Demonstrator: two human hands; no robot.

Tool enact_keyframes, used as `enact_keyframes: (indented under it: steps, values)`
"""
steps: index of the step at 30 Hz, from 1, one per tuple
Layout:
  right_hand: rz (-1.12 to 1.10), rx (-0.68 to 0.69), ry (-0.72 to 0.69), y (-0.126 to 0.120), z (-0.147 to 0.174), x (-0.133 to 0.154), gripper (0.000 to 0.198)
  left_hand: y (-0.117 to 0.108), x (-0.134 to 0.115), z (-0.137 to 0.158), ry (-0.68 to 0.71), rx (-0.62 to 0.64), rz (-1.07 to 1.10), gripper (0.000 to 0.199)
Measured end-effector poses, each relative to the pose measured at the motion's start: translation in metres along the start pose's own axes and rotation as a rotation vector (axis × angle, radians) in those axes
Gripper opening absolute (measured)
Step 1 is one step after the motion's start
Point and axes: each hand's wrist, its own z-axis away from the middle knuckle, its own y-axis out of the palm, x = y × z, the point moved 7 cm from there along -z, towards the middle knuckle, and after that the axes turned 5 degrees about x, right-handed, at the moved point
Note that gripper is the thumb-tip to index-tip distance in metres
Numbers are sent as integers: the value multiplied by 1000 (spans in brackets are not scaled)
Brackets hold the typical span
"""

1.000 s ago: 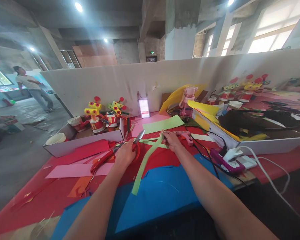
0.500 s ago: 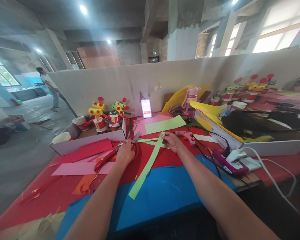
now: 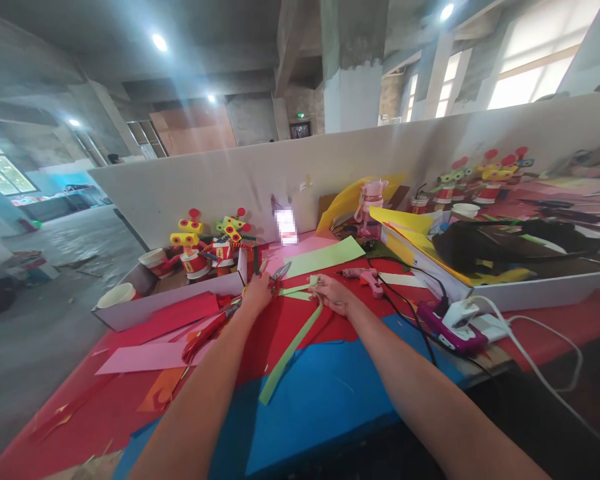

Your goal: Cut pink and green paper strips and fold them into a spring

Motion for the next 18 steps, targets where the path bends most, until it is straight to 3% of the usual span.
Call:
enact_keyframes:
  steps: [3,5,8,12,15,18]
  values:
    - [15,-38,13,-1,-1,0,31,-11,-5,11,42,-118,34,25]
    - [57,16,10,7,1,1,32,-23,-15,25,110,-184,204,19]
    - [149,161,-2,28,7,2,36,-24,-38,43,207,-22,655,39]
    - [239,352,-12,57,16,-5,39,-18,-57,58,256,45,834,34]
    - [258,375,11,65,18,-14,42,-8,-53,60,259,90,930,33]
    - [255,432,99,72,27,-19,46,-7,-34,60,213,112,1048,34]
